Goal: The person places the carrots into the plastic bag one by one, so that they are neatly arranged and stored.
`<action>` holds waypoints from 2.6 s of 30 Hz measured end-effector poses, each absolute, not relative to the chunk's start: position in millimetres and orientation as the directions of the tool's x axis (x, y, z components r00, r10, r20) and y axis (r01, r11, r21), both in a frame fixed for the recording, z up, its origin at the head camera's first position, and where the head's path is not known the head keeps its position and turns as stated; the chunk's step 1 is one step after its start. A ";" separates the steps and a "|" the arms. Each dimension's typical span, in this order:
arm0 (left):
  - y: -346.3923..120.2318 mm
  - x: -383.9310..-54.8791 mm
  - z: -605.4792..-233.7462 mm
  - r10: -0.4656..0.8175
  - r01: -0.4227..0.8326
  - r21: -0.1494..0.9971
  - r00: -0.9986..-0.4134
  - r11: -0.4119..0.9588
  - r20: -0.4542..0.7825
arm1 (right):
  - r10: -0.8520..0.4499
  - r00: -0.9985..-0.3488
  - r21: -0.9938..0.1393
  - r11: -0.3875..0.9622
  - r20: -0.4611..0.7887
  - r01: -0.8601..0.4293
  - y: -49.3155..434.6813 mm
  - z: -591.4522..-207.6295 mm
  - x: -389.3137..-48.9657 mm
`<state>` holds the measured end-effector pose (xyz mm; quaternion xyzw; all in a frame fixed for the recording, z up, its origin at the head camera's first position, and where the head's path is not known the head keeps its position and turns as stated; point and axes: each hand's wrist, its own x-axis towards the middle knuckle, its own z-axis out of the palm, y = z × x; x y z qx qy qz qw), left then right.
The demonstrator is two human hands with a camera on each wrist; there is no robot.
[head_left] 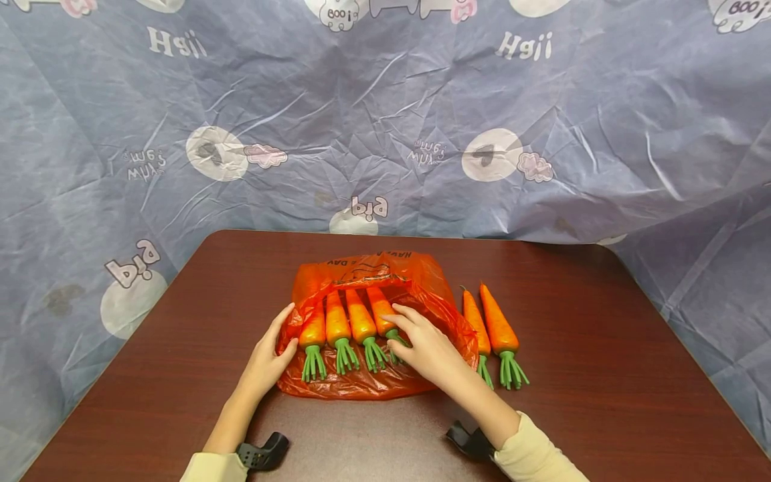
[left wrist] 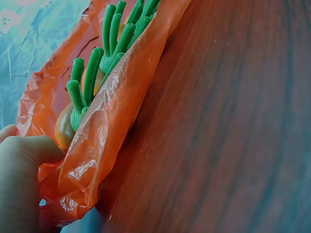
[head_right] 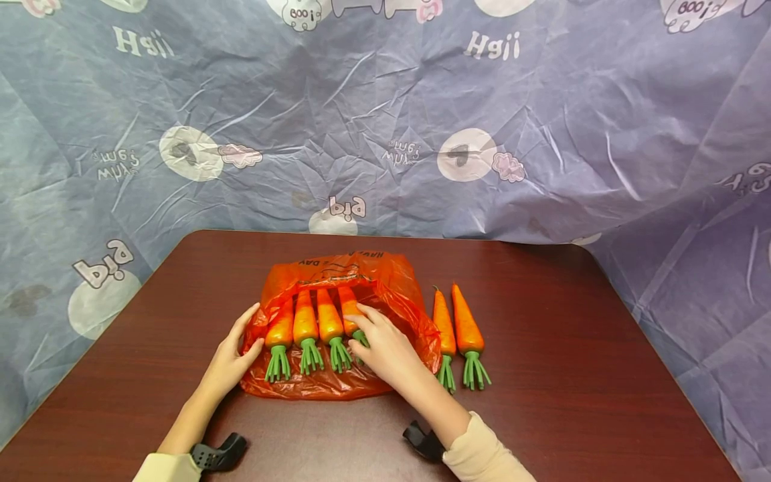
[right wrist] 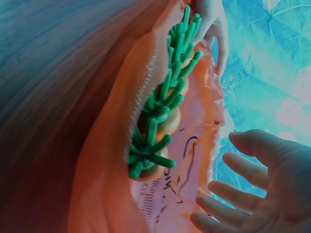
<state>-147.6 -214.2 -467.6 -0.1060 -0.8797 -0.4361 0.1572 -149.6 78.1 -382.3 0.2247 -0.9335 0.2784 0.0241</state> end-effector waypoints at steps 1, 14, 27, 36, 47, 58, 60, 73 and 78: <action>-214.2 -147.6 -467.5 0.049 0.324 0.734 -0.928 0.597 0.369 | -0.403 -0.898 -0.510 0.742 0.177 -0.434 79.8 -380.8 -147.6; -213.8 -148.3 -468.3 0.051 0.327 0.730 -0.926 0.600 0.373 | -0.388 -0.872 -0.488 0.723 0.298 -0.489 114.0 -366.4 -124.1; -212.7 -146.5 -466.1 0.048 0.326 0.729 -0.926 0.602 0.375 | -0.256 -0.886 -0.491 0.757 0.386 -0.432 164.7 -369.7 -117.9; -212.9 -146.4 -465.5 0.050 0.328 0.728 -0.926 0.603 0.375 | -0.194 -0.933 -0.526 0.782 0.304 -0.334 194.4 -375.0 -130.2; -213.5 -145.6 -466.4 0.054 0.326 0.733 -0.928 0.596 0.369 | -0.180 -0.963 -0.524 0.810 0.203 -0.262 222.7 -391.3 -149.0; -213.2 -146.2 -465.4 0.049 0.324 0.732 -0.928 0.599 0.370 | -0.211 -0.962 -0.548 0.791 0.173 -0.272 233.1 -405.0 -157.4; -213.1 -146.2 -465.5 0.050 0.321 0.735 -0.929 0.597 0.366 | -0.216 -0.962 -0.546 0.792 0.167 -0.273 234.1 -407.4 -158.2; -214.6 -147.5 -467.2 0.049 0.313 0.740 -0.934 0.596 0.355 | -0.225 -0.962 -0.530 0.803 0.152 -0.271 236.9 -421.9 -162.1; -214.8 -147.6 -466.7 0.052 0.314 0.735 -0.933 0.600 0.357 | -0.205 -0.966 -0.530 0.808 0.158 -0.258 237.0 -426.0 -163.3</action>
